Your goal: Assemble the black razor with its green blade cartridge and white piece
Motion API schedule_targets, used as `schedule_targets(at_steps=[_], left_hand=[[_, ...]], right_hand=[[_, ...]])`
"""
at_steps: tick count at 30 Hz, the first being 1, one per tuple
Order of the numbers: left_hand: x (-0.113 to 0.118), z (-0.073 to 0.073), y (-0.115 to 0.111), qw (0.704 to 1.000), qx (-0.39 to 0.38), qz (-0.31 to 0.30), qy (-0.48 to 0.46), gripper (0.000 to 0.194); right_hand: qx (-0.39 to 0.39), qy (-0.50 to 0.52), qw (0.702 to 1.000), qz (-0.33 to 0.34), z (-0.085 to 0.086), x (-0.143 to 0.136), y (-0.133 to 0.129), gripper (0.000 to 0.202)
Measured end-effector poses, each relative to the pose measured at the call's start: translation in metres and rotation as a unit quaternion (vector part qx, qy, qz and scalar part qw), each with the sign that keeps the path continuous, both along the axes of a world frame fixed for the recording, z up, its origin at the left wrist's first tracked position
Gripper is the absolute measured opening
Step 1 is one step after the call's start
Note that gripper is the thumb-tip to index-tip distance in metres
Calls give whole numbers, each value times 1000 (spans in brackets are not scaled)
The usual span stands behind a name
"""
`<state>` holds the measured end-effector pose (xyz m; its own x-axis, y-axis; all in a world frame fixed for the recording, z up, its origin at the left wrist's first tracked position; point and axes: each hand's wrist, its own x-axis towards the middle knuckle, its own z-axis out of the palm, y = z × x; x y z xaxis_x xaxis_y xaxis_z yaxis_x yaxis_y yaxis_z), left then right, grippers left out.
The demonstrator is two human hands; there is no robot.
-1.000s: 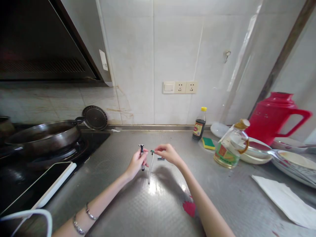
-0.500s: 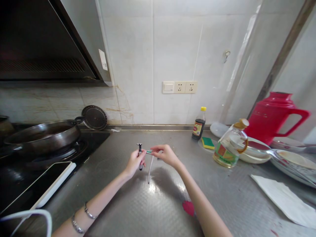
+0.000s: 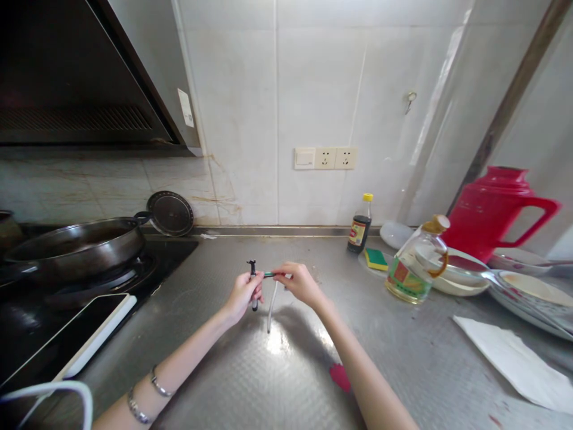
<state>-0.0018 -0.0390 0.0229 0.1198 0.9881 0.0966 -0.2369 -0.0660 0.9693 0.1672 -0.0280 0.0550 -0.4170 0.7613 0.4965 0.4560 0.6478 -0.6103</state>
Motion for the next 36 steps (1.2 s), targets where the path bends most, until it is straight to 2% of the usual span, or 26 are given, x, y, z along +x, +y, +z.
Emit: schedule_targets(at_steps=[5, 9, 13, 17, 22, 26, 31, 36], left_hand=[[0, 1, -1, 1000, -2, -19, 10, 36], [1, 0, -1, 1000, 2, -15, 0, 33], [0, 1, 0, 999, 20, -11, -45, 24], [0, 3, -2, 997, 27, -18, -69, 22], [6, 4, -9, 999, 35, -36, 14, 21], [13, 1, -16, 992, 70, -51, 87, 18], [17, -4, -21, 986, 99, -33, 133, 16], [17, -1, -25, 981, 105, -24, 159, 17]], right_hand=[[-14, 28, 999, -6, -1, 2, 0, 26], [-77, 82, 994, -18, -8, 3, 6, 30], [-170, 160, 971, -52, -15, 4, 14, 33], [-227, 229, 944, -73, -20, 9, 21, 37], [-247, 277, 926, -63, -21, 13, 22, 39], [-243, 285, 926, -40, -19, 11, 19, 37], [-239, 278, 930, -10, -20, 7, 17, 34], [-234, 281, 931, 7, -17, 3, 15, 31]])
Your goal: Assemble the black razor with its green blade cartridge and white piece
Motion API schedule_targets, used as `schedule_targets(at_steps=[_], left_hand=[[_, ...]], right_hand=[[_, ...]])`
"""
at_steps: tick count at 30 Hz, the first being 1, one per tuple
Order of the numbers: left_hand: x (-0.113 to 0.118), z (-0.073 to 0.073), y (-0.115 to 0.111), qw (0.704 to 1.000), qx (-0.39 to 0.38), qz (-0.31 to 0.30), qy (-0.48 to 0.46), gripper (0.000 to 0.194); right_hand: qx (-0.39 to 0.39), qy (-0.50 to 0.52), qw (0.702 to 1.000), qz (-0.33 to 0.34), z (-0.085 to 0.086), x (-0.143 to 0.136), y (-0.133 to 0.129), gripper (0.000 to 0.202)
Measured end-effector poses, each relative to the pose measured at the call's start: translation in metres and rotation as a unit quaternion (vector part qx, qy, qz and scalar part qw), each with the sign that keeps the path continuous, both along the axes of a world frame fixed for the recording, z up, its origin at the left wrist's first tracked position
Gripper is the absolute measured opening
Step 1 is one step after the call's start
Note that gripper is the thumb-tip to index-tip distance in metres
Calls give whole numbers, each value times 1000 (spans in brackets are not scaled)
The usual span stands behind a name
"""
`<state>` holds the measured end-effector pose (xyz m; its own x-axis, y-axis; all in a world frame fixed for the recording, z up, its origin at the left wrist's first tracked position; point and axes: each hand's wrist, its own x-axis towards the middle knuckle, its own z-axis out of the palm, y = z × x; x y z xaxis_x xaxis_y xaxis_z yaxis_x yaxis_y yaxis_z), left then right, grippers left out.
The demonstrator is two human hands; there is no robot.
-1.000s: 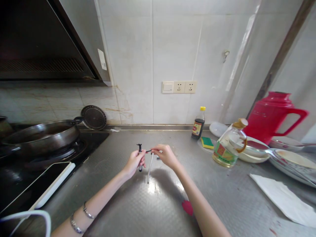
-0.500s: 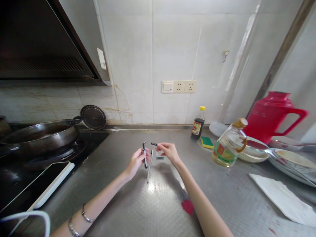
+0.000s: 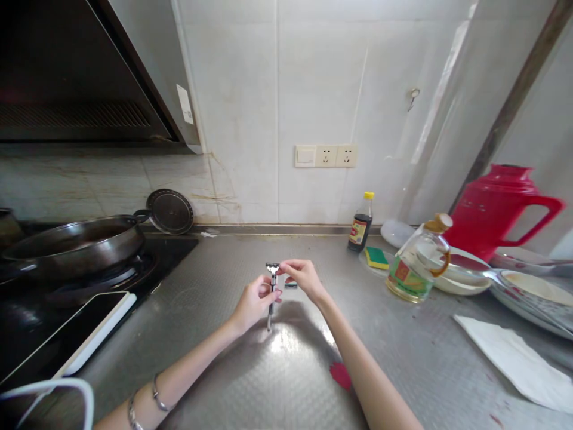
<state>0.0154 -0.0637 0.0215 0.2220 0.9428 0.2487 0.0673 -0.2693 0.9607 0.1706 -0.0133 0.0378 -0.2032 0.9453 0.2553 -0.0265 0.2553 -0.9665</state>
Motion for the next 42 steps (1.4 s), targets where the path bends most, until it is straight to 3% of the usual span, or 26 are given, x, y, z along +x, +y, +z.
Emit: schedule_targets(at_steps=[8, 29, 42], left_hand=[[1, 8, -3, 1000, -18, 2, -15, 18], [-2, -3, 5, 999, -24, -19, -14, 23], [0, 4, -1, 996, -69, -30, -51, 28]], right_hand=[[18, 9, 1000, 12, 3, -2, -2, 30], [30, 2, 1000, 2, 5, -3, -4, 29], [57, -21, 998, 2, 10, -4, -8, 33]])
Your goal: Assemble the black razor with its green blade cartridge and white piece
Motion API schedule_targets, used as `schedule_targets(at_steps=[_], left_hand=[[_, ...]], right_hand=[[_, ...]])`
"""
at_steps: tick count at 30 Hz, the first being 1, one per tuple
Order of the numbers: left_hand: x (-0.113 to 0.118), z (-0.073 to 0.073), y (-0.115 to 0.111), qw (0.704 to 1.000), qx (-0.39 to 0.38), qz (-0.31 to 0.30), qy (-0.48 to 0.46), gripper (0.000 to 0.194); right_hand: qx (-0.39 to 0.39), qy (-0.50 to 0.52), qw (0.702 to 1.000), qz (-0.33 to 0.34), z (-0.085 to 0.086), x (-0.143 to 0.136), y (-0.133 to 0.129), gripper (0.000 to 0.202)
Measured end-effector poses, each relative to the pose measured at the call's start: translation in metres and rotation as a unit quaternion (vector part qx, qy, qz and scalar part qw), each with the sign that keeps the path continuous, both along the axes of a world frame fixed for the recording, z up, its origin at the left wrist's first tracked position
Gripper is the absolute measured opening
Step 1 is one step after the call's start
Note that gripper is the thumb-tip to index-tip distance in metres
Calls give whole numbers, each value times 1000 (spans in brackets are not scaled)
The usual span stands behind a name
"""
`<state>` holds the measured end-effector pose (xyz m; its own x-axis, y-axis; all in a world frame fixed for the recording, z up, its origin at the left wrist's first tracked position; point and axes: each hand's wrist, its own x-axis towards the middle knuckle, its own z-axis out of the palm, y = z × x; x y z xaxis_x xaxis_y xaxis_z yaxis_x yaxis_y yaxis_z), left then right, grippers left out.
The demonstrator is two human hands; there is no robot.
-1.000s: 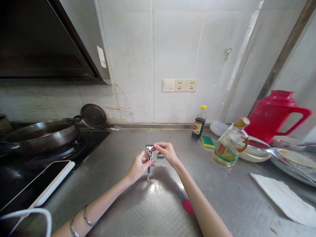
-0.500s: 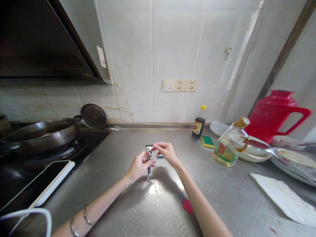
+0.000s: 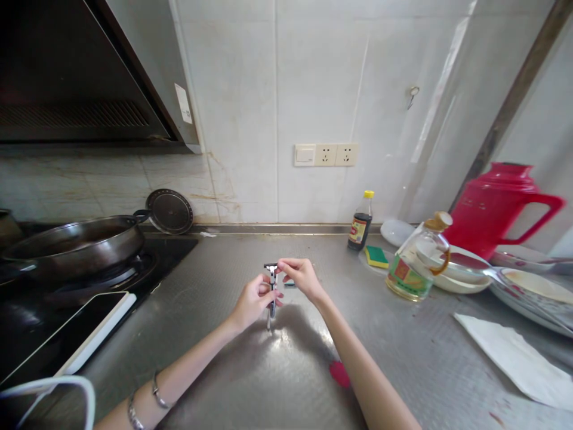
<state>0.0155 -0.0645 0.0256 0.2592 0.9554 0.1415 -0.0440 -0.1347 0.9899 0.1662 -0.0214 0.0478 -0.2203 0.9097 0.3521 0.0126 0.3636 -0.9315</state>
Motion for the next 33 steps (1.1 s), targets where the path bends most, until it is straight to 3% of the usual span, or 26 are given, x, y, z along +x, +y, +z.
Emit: schedule_targets(at_steps=[24, 33], left_hand=[[0, 5, 0, 998, -63, -10, -30, 40], [0, -1, 3, 998, -56, -1, -30, 37]], right_hand=[[47, -19, 999, 5, 6, 1, -5, 33], [67, -33, 997, 11, 8, 2, -7, 33]])
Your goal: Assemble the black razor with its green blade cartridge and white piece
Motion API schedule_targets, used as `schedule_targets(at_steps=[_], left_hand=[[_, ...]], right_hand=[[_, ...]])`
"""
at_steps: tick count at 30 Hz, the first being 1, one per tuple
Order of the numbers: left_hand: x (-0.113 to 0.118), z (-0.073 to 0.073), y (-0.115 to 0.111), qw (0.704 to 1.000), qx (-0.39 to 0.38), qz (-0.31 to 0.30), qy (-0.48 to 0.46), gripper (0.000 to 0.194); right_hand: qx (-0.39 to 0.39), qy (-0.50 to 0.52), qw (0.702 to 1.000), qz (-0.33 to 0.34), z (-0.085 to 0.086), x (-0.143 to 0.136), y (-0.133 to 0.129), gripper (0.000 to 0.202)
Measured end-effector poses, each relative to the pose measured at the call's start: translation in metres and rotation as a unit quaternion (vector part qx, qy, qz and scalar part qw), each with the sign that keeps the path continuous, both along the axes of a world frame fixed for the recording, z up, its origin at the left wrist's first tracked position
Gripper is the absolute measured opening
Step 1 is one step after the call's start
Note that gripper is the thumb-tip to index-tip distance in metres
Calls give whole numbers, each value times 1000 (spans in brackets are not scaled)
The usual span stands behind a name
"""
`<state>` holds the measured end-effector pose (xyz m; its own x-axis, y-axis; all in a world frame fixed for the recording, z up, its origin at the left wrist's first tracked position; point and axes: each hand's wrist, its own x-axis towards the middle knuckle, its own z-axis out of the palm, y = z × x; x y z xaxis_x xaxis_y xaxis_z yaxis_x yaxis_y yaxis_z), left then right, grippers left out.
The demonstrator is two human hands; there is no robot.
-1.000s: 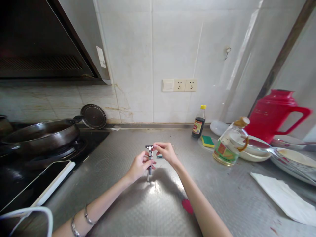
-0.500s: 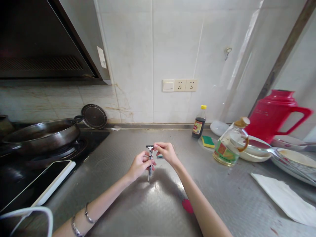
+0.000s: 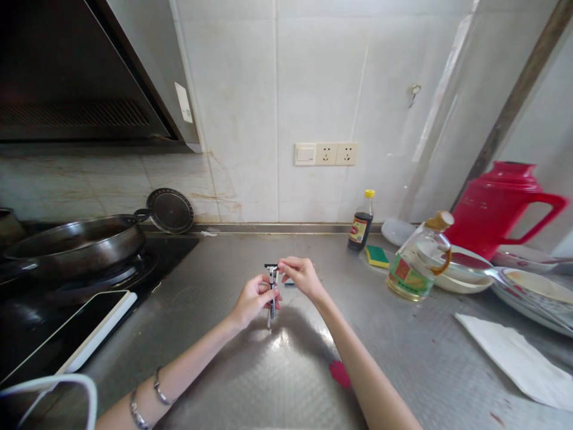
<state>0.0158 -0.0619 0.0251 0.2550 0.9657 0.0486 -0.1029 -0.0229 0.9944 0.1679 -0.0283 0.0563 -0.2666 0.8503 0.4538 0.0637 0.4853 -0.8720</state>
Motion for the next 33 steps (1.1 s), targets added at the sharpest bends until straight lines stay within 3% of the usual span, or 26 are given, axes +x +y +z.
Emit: schedule_targets(at_steps=[16, 22, 27, 33], left_hand=[[0, 9, -3, 1000, 16, 17, 13, 34], [-9, 12, 6, 999, 27, 44, 7, 31], [-23, 19, 18, 994, 60, 85, -23, 27], [-32, 20, 25, 995, 60, 65, -36, 40]], right_hand=[[-57, 54, 997, -15, -5, -1, 4, 30], [-104, 57, 992, -37, -9, 3, 10, 44], [-94, -1, 994, -55, -14, -1, 11, 37], [-94, -108, 990, -14, -13, -15, 2, 38]])
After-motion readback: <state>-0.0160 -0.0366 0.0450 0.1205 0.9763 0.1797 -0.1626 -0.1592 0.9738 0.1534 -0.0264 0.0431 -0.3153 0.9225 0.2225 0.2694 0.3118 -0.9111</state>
